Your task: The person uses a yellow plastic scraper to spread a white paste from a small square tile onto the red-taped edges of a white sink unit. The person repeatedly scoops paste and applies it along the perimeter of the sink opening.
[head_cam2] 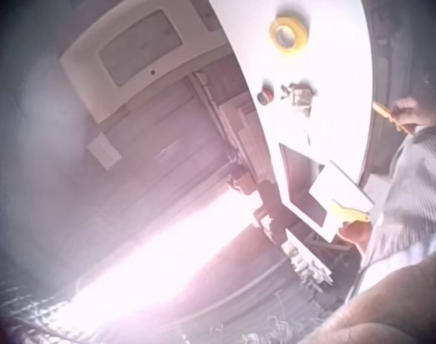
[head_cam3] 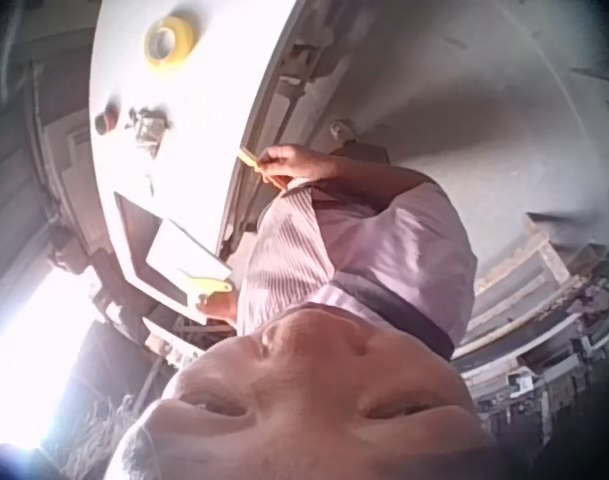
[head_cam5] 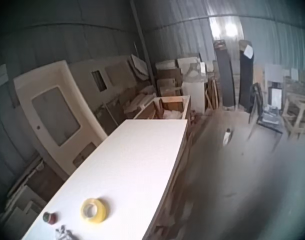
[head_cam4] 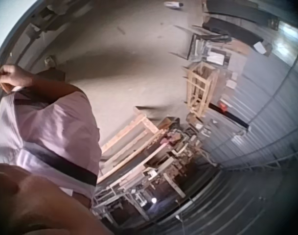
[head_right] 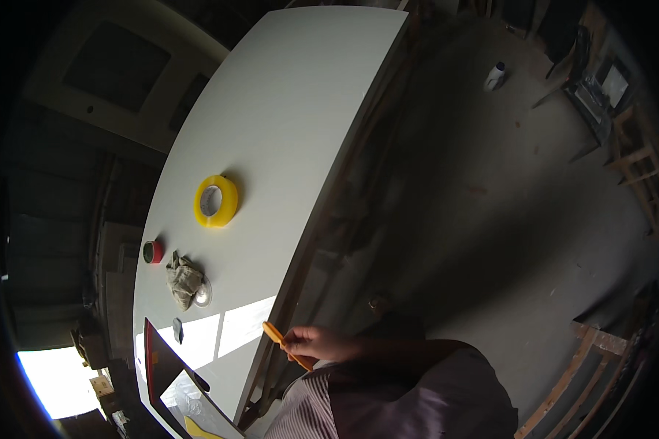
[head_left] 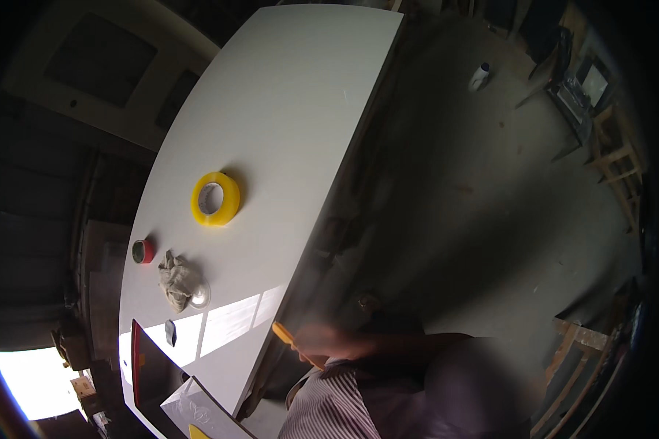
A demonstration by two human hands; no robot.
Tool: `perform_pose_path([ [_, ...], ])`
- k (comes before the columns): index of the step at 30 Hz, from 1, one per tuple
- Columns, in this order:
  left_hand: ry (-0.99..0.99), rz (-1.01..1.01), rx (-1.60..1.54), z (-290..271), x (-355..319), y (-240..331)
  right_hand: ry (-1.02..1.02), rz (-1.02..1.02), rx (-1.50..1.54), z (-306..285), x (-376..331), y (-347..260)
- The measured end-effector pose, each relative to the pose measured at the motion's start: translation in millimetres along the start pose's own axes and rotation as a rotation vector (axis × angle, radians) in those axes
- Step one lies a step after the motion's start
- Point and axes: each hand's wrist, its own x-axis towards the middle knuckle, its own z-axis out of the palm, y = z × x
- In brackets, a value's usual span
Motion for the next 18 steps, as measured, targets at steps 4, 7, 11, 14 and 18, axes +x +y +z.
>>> perform_pose_path([
  [4, 0.017, 0.019, 0.015, -13, -11, 2, -0.004, -0.019, -0.071, 4, 0, 6],
  [7, -0.031, 0.005, 0.066, -13, -18, 4, 0.016, 0.067, -0.037, 10, -4, -6],
  [11, -0.121, 0.006, 0.039, -41, -28, 8, 0.042, 0.232, -0.01, 14, -6, -10],
  [14, -0.109, -0.026, -0.029, -25, -44, 2, -0.014, 0.206, -0.03, 17, -4, -3],
  [18, -0.126, -0.126, -0.236, -30, -61, 3, -0.052, 0.273, 0.218, 2, -3, 38],
])
